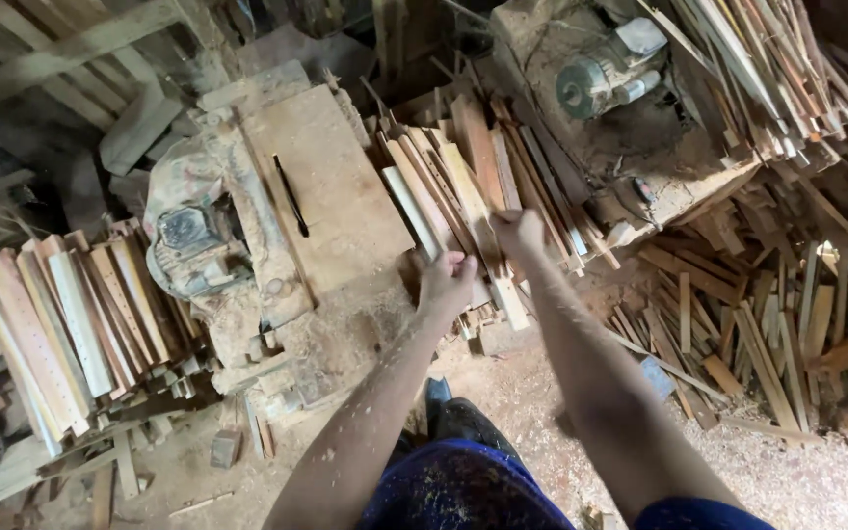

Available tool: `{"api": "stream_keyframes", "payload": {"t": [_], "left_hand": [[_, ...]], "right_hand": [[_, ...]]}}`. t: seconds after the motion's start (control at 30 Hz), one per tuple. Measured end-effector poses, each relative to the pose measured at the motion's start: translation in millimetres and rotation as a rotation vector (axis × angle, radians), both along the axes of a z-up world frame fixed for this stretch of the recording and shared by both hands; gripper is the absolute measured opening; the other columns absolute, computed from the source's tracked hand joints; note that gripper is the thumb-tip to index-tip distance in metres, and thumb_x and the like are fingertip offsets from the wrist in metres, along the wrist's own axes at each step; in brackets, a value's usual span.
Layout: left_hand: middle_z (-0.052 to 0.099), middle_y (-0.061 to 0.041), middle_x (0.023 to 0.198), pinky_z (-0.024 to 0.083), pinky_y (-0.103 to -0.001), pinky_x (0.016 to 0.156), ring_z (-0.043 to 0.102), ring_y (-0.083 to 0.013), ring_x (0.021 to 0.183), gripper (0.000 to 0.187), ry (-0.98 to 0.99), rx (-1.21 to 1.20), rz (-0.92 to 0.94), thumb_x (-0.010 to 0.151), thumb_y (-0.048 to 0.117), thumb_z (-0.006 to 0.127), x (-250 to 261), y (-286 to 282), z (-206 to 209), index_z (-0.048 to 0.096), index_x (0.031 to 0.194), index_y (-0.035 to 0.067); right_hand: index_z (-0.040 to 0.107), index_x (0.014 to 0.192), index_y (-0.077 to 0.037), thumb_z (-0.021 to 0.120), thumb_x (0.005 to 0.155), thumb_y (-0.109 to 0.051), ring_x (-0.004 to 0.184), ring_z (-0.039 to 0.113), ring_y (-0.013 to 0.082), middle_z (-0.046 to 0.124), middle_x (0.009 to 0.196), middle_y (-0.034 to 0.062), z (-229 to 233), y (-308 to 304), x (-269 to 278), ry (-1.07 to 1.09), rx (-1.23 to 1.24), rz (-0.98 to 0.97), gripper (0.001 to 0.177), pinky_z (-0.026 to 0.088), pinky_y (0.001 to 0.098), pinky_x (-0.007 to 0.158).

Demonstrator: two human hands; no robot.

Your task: Feeding thin wooden strips into a table saw for processing

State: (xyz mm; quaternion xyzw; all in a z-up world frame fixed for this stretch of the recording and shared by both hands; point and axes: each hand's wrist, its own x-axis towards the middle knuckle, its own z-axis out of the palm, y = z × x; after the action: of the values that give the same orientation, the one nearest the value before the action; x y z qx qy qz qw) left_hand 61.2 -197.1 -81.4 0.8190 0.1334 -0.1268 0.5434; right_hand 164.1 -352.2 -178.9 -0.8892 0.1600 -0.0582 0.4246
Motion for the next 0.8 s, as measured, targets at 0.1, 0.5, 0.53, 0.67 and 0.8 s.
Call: {"api": "stream_keyframes", "payload": {"t": [0.1,0.5,0.53,0.67,0.8], "left_hand": [[0.072,-0.017,0.121,0.057,-0.043,0.097,0.068,-0.0314,0.117,0.060,0.031,0.041,-0.079,0.091,0.056,0.061,7.5,3.5,-9.8,0.064,0.128,0.008],[0.077,-0.006,0.079,0.058,-0.035,0.071,0.078,-0.0247,0.089,0.029,0.028,0.601,-0.276,0.079,0.035,0.059,20.2,-84.7,-191.4,0.072,0.084,0.010],[0.077,-0.006,0.079,0.058,-0.035,0.071,0.078,-0.0247,0.089,0.029,0.026,0.597,-0.278,0.079,0.035,0.059,22.0,-81.0,-162.3,0.072,0.084,0.010],[0.068,-0.020,0.066,0.057,-0.038,0.045,0.070,-0.0322,0.058,0.026,0.183,-0.032,-0.050,0.079,0.015,0.072,16.4,-55.7,-40.2,0.070,0.090,-0.008],[0.066,-0.025,0.062,0.061,-0.037,0.037,0.068,-0.0310,0.045,0.019,0.190,-0.290,-0.066,0.082,-0.003,0.055,19.2,-16.9,-34.2,0.063,0.093,-0.015]], "right_hand": [[0.082,0.095,-0.022,0.075,0.084,-0.048,0.093,0.075,0.0360,0.078,0.087,0.0106,-52.8,-4.7,19.2,0.117,-0.088,-0.068,0.030,0.062,0.0508,0.083],[0.082,0.097,-0.031,0.081,0.078,-0.048,0.094,0.075,0.0344,0.079,0.087,0.0063,-28.6,-3.3,15.4,0.282,0.012,-0.070,0.026,0.062,0.0458,0.083],[0.082,0.097,-0.031,0.081,0.078,-0.048,0.094,0.075,0.0344,0.079,0.087,0.0063,-17.4,-3.1,14.8,0.282,0.009,-0.073,0.026,0.062,0.0458,0.083],[0.082,0.098,-0.023,0.080,0.079,-0.049,0.095,0.075,0.0381,0.078,0.091,0.0132,6.0,-13.4,31.1,0.222,-0.068,-0.060,0.033,0.062,0.0501,0.082],[0.080,0.098,-0.024,0.072,0.090,-0.045,0.086,0.074,0.0363,0.075,0.083,0.0101,24.2,-47.9,54.2,0.031,-0.085,-0.033,0.024,0.060,0.0573,0.071]]}}
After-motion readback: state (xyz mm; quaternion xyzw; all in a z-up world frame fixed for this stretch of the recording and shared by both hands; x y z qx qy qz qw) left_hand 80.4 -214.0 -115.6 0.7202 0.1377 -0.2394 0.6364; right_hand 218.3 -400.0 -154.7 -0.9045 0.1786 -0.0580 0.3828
